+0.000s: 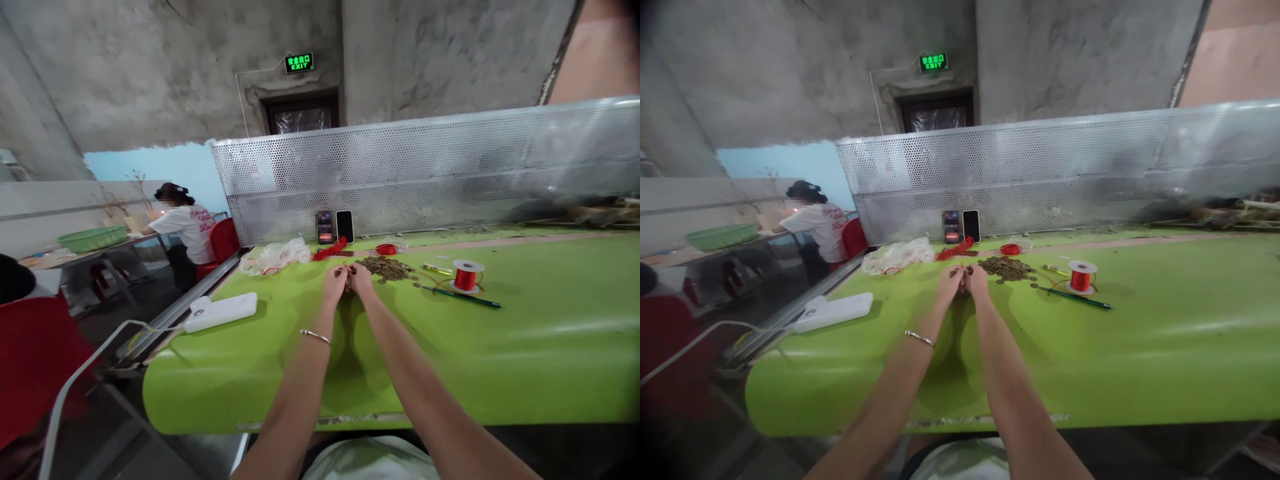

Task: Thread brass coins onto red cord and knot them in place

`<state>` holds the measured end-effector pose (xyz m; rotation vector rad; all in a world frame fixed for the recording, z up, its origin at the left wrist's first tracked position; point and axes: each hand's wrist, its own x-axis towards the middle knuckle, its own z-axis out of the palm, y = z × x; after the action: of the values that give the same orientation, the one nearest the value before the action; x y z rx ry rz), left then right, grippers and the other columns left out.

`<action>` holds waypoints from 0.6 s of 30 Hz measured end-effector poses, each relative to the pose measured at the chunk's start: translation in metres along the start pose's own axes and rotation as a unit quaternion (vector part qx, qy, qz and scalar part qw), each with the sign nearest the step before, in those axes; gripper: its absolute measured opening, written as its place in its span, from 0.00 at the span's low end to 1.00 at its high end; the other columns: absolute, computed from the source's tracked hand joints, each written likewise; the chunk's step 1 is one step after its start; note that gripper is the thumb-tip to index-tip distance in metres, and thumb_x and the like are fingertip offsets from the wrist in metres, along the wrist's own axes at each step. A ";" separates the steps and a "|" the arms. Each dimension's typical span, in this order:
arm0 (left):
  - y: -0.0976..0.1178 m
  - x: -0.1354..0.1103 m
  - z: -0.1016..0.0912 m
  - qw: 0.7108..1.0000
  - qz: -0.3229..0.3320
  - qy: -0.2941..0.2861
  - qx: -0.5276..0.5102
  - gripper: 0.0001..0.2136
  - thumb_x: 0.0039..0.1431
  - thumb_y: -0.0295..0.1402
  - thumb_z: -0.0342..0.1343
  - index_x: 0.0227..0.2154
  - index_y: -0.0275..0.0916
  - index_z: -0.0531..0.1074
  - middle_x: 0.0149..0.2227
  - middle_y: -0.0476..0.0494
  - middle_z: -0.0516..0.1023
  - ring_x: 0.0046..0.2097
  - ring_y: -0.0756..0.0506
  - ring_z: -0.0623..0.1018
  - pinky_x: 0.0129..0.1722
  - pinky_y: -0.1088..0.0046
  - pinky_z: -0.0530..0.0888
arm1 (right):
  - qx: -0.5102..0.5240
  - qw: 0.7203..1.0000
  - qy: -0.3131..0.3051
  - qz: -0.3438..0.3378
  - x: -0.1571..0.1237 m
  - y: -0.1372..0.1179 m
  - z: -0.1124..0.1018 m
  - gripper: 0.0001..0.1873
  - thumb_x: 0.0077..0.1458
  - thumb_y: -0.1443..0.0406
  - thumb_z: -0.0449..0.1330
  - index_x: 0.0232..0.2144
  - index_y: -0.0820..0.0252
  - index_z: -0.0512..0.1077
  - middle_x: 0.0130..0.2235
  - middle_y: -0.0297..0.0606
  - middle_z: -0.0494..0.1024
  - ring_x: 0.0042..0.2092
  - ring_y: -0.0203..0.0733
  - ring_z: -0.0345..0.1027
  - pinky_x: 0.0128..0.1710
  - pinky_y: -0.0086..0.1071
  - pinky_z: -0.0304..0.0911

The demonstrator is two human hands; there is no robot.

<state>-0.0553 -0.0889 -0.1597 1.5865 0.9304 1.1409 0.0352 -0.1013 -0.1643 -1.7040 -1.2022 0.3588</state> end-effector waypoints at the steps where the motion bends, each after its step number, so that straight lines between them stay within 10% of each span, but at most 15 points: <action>1: -0.001 0.001 0.000 1.000 0.003 0.006 0.000 0.08 0.60 0.28 0.49 0.27 0.36 0.71 0.14 0.55 0.64 0.15 0.53 0.64 0.19 0.77 0.65 | 0.001 1.000 0.002 0.000 0.000 0.000 0.000 0.10 0.54 0.70 0.55 0.31 0.64 0.76 0.33 0.43 0.80 0.33 0.38 0.71 0.34 0.27 0.62; 18: 0.010 -0.005 -0.002 0.996 0.038 0.079 0.000 0.08 0.60 0.26 0.50 0.26 0.36 0.71 0.21 0.50 0.73 0.23 0.53 0.72 0.27 0.78 0.70 | 0.004 1.000 0.001 0.000 -0.001 -0.001 -0.001 0.10 0.57 0.65 0.57 0.28 0.63 0.76 0.33 0.44 0.79 0.33 0.39 0.72 0.34 0.27 0.62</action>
<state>-0.0583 -0.0951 -0.1512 1.5593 0.9795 1.3347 0.0349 -0.1023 -0.1633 -1.6975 -1.1966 0.3616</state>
